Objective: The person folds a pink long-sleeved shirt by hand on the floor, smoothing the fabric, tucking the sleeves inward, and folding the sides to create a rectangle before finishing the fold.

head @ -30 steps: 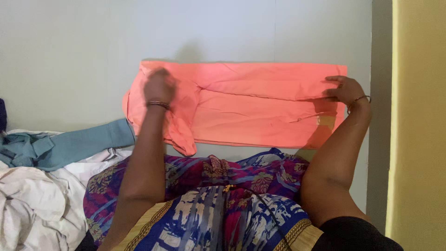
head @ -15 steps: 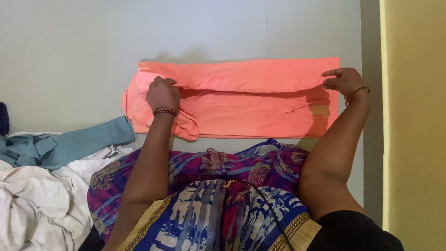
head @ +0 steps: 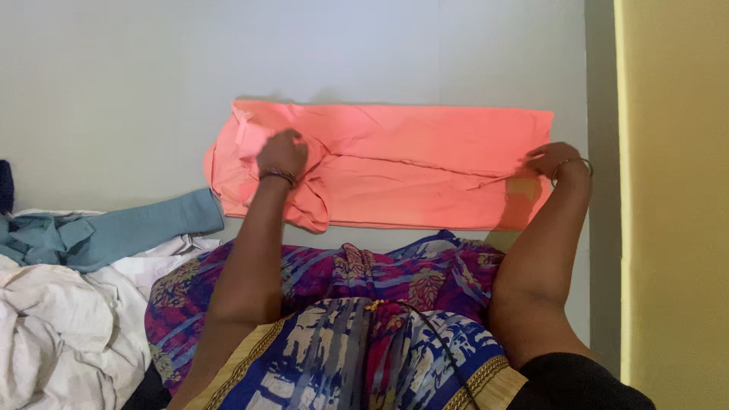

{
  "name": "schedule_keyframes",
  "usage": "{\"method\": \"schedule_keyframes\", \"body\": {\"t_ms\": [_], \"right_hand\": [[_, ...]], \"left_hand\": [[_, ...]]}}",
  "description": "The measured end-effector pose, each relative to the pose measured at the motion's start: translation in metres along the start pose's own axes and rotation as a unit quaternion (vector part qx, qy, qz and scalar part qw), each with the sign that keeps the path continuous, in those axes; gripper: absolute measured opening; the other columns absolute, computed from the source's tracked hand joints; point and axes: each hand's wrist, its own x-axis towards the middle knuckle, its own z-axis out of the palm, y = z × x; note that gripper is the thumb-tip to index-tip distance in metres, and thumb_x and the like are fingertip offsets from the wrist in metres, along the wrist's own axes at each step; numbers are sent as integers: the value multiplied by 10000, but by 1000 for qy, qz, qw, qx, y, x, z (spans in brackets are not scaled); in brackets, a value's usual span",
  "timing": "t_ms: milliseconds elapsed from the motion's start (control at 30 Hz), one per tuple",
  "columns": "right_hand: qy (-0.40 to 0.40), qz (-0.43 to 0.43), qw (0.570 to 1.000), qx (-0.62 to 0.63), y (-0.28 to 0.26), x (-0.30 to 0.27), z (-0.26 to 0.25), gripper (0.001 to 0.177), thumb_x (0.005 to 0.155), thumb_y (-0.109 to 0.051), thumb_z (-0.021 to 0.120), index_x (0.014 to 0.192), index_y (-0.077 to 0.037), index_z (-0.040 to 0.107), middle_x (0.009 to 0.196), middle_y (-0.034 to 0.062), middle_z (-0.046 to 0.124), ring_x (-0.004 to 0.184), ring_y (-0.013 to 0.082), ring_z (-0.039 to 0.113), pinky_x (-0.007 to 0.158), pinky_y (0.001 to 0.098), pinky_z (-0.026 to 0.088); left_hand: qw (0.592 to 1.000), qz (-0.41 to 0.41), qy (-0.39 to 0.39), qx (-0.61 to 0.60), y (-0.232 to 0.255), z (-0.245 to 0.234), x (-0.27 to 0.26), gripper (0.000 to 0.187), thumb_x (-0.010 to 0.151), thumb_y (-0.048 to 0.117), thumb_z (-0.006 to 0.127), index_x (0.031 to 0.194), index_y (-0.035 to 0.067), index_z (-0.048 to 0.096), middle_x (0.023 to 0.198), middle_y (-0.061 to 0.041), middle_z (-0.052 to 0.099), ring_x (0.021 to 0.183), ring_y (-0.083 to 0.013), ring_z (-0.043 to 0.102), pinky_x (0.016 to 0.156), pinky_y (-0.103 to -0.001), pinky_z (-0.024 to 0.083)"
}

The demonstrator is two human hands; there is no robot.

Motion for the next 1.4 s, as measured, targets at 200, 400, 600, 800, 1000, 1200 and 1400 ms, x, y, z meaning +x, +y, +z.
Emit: {"method": "schedule_keyframes", "body": {"t_ms": [200,400,600,800,1000,1200,1400], "right_hand": [[323,-41,942,81,-54,17,19,695,797,-325,836,1424,-153,592,1438,243,523,1296,400,529,1035,484,490],[341,-83,935,52,-89,6,52,661,918,-341,752,1497,-128,515,1594,275,325,1475,444,277,1154,554,294],[305,-97,943,89,-89,6,48,697,950,-324,715,1546,-75,451,1654,304,215,1549,425,154,1221,497,299],[259,-44,963,63,-100,-1,41,692,981,-308,658,1577,-96,378,1679,282,159,1569,435,109,1201,493,324],[253,-42,965,46,-112,-23,41,669,1022,-312,579,1586,-58,322,1657,307,131,1543,452,105,1174,499,319],[263,-42,964,23,-122,-32,35,670,1025,-288,609,1586,-39,342,1657,325,158,1555,462,120,1226,486,300],[243,-12,968,63,-124,-29,33,686,990,-299,599,1587,-91,333,1685,269,135,1583,415,120,1202,473,324]], "left_hand": [[971,37,214,96,-4,-56,78,337,867,318,716,1144,127,715,1151,-202,673,1129,-394,610,834,-506,533],[972,-164,-145,81,-59,-38,180,505,815,254,763,1251,18,664,1154,-229,718,1063,-362,716,889,-469,560],[994,-82,-36,-60,-126,13,223,614,755,144,724,1356,90,606,1048,-156,710,806,-232,694,699,-357,541],[927,-100,19,-360,-133,8,203,374,863,34,700,1198,138,833,997,-40,768,695,-55,579,682,-238,499],[822,-25,80,-563,-154,43,227,581,765,-84,729,1337,8,683,1231,-41,742,818,-62,658,713,-214,573],[940,52,162,-295,-118,24,213,612,760,-20,796,1337,-42,596,1321,-168,632,1145,-232,624,945,-361,534],[952,218,193,-95,-15,11,145,364,892,4,564,1240,67,649,1258,-207,656,1185,-382,613,1064,-443,478]]}}
